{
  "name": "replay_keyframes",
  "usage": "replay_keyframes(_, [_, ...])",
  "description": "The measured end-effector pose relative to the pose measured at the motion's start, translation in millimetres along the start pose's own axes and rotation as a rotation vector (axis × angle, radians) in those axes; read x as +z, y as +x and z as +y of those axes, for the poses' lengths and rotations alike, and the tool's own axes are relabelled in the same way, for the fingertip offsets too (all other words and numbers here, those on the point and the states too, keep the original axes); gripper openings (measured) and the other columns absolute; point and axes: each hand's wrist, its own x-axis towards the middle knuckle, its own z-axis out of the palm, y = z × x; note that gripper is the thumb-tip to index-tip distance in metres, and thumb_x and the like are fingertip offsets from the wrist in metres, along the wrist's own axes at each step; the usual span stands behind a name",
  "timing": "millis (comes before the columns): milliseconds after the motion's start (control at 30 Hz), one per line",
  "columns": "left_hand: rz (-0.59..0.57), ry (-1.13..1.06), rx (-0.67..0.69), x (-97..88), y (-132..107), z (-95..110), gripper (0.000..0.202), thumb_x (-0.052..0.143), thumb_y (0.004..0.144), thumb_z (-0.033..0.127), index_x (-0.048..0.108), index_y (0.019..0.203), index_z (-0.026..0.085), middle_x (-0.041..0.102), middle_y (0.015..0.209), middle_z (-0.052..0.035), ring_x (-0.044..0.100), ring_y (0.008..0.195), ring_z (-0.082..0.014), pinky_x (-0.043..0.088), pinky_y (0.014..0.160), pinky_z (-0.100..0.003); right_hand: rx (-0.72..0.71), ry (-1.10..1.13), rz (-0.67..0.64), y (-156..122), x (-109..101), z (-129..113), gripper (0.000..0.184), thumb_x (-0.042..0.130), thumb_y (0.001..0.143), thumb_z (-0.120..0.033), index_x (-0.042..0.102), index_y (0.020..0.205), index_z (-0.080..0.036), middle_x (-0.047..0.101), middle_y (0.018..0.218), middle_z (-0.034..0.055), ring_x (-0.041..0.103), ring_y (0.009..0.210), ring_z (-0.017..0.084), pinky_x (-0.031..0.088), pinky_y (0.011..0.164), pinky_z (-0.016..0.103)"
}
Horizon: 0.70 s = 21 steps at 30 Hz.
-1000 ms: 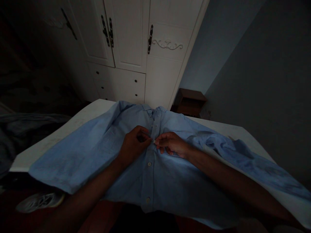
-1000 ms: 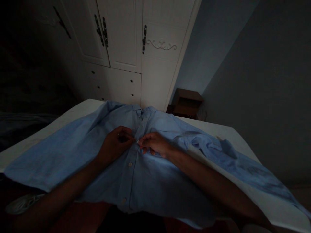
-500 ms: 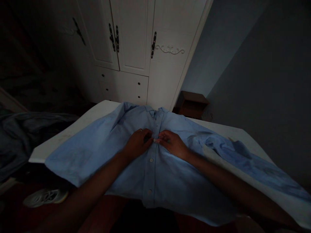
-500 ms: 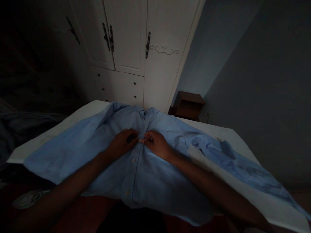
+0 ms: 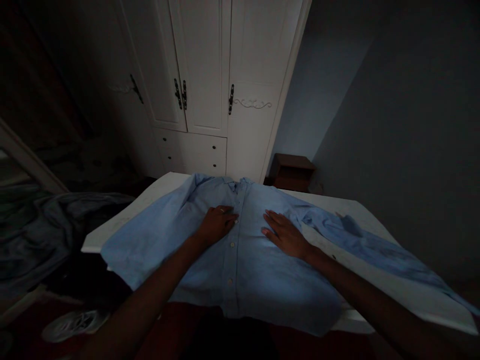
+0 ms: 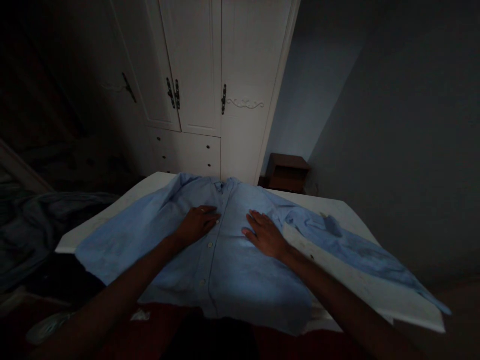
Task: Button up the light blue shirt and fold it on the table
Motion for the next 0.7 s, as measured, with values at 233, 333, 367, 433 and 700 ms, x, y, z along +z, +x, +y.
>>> replay_keyframes(233, [-0.030,0.117,-0.051,2.8,2.3,5.5,0.033,0.044,0.097,0.033,0.065,0.121,0.024,0.063,0.131,-0.0079,0.057,0.121,-0.0225,0.043,0.100,-0.044,0.026,-0.052,-0.054,5.2,0.3,-0.9,0.073,0.023,0.098,-0.062,0.046,0.144,-0.010,0.039,0.152,0.0181,0.034,0.142,0.029,0.027,0.117,0.050])
replay_keyframes(333, [-0.049,0.164,-0.104,5.7,2.3,7.4,0.035,0.041,0.097,0.035,0.062,0.124,0.024,0.060,0.136,-0.0085,0.055,0.125,-0.0226,0.043,0.101,-0.043,0.029,-0.062,-0.070,5.8,0.4,1.4,0.075,0.021,0.098,-0.064,0.045,0.145,-0.010,0.039,0.152,0.0176,0.034,0.143,0.029,0.027,0.118,0.048])
replay_keyframes(367, [-0.069,0.169,-0.109,4.9,1.5,7.4,0.036,0.039,0.098,0.035,0.061,0.124,0.024,0.058,0.137,-0.0088,0.054,0.127,-0.0225,0.043,0.101,-0.043,0.030,-0.064,-0.072,5.9,0.7,2.3,0.076,0.021,0.097,-0.064,0.045,0.145,-0.010,0.039,0.152,0.0178,0.034,0.143,0.029,0.027,0.118,0.048])
replay_keyframes(433, [-0.118,0.158,-0.077,-1.7,-1.9,4.1,0.038,0.038,0.098,0.034,0.060,0.126,0.022,0.056,0.140,-0.0093,0.052,0.129,-0.0215,0.042,0.104,-0.040,0.030,-0.060,-0.067,6.1,1.3,3.8,0.075,0.022,0.097,-0.064,0.045,0.145,-0.010,0.039,0.152,0.0178,0.035,0.142,0.029,0.027,0.118,0.048])
replay_keyframes(700, [0.054,0.428,-0.522,-95.2,-50.4,-85.0,0.044,0.044,0.087,0.029,0.059,0.123,0.010,0.061,0.128,-0.0198,0.058,0.117,-0.0325,0.047,0.094,-0.043,0.016,-0.050,-0.037,9.1,5.3,7.9,0.071,0.028,0.098,-0.060,0.049,0.141,-0.008,0.043,0.149,0.0189,0.040,0.139,0.030,0.031,0.116,0.045])
